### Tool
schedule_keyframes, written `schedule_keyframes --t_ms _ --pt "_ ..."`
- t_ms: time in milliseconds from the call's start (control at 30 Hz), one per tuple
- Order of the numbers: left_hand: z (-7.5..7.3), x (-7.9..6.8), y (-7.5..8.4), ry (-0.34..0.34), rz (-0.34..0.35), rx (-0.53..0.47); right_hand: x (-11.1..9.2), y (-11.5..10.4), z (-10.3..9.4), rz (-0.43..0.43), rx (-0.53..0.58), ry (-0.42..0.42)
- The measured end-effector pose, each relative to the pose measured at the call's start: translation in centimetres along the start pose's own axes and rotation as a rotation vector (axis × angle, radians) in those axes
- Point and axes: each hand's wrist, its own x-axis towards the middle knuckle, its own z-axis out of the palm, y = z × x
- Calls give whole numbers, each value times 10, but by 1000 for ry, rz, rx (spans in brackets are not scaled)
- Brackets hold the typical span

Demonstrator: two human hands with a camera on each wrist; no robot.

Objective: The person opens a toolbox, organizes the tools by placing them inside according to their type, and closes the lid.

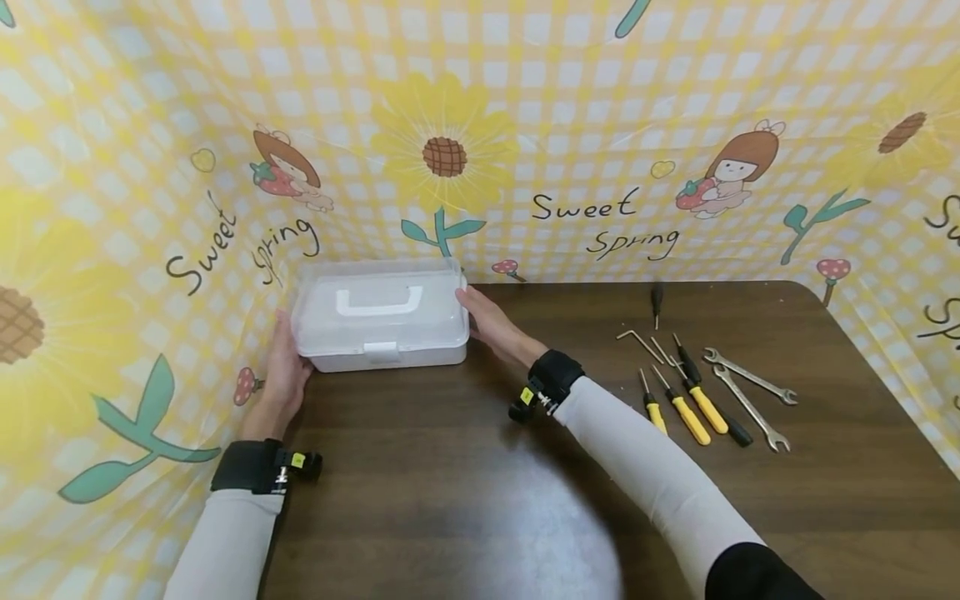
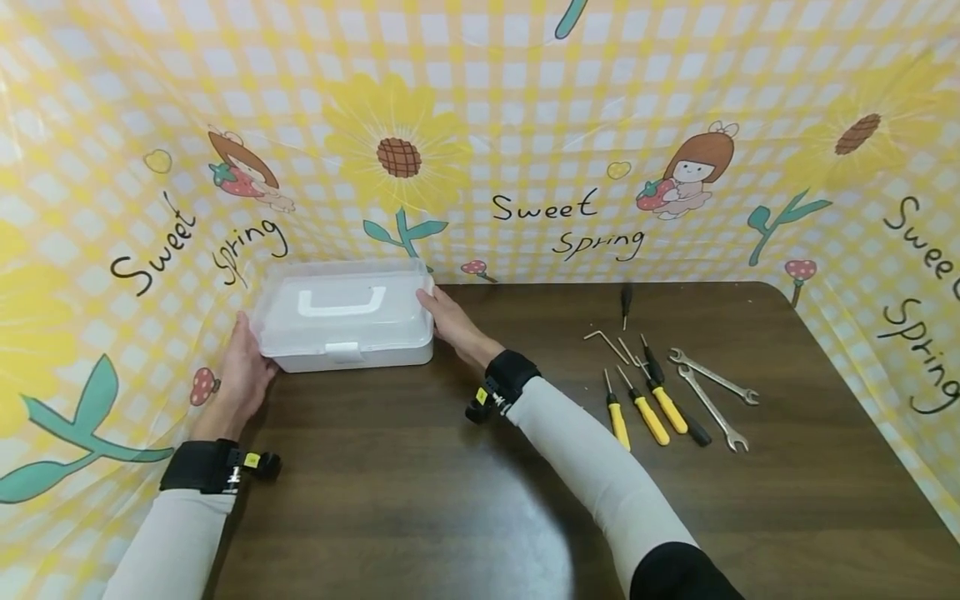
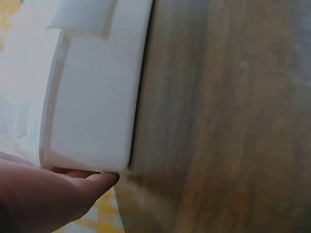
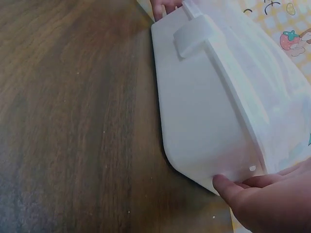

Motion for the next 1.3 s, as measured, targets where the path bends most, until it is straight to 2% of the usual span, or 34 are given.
schedule_keyframes --t_ms 300,467,600,967,1167,1300 --pt "5 -12 -6 -68 16 42 -14 3 -6 -39 -25 -34" --pt "10 -20 -9 -76 -22 56 -29 5 -11 -38 -30 -33" --pt "15 -33 -11 -103 -49 92 -43 8 -14 -36 -54 -30" --pt "32 -68 -16 -196 -35 137 -79 17 -23 -45 -27 -20" --pt "45 -85 -20 -224 -58 139 -102 20 -34 -19 -31 -16" --pt "51 -97 -19 -271 -74 189 -117 23 -43 -8 -27 -22"
